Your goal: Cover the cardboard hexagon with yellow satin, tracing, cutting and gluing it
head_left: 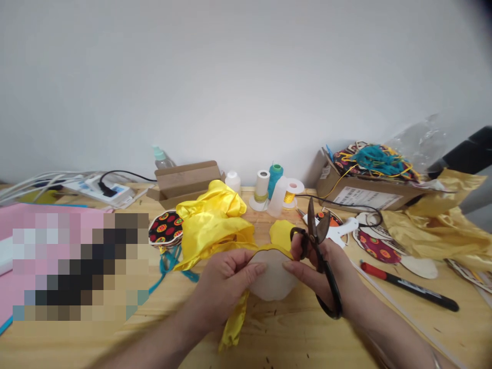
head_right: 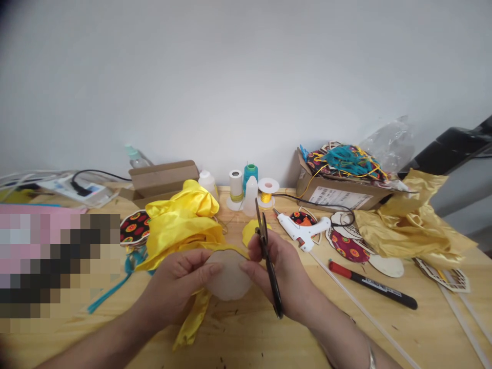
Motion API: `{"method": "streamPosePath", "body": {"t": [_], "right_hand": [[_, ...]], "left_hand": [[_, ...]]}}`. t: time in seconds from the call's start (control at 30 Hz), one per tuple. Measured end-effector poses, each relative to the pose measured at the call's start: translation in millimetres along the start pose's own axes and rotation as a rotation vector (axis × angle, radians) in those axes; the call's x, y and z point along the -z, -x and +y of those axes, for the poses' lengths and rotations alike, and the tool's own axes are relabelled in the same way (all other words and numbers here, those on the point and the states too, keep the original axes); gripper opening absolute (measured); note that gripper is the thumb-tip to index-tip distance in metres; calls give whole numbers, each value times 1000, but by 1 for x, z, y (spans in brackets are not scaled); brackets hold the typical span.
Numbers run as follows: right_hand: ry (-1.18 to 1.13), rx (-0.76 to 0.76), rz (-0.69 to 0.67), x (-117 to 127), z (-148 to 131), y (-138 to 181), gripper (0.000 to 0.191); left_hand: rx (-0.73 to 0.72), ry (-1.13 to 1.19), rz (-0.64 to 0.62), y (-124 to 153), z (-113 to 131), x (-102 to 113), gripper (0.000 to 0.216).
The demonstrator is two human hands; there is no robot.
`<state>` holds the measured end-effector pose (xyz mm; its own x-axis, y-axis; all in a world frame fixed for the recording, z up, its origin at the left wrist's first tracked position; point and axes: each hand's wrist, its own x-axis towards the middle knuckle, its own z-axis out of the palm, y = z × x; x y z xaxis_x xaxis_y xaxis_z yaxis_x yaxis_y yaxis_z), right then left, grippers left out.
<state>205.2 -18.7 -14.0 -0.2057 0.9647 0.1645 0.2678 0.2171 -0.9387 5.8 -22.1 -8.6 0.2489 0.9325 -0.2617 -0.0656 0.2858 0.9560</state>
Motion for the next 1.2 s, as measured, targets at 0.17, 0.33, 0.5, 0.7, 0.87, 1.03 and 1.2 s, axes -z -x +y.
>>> {"method": "streamPosePath", "body": {"t": [0.17, 0.33, 0.5, 0.7, 0.87, 1.03, 1.2], "right_hand": [[-23, -10, 20, 0, -4, -3, 16], [-78, -80, 32, 2, -5, -6, 20], [-249, -174, 109, 4, 0, -9, 30], [-347, -239, 250, -2, -2, -12, 37], [-352, -269, 269, -5, -3, -11, 39], [-366, -251, 286, -4, 0, -12, 42], [-441, -223, 251, 0, 1, -16, 42]], "left_hand": [[2, 117, -27, -2, -3, 0, 22], [17, 290, 1, -5, -4, 1, 31], [28, 327, -73, -6, -6, 1, 32], [71, 331, -93, -5, -10, -1, 28], [54, 316, -42, -4, -8, -2, 22], [49, 347, -2, -5, -6, 0, 23], [74, 357, 21, -6, -7, 1, 19]]}}
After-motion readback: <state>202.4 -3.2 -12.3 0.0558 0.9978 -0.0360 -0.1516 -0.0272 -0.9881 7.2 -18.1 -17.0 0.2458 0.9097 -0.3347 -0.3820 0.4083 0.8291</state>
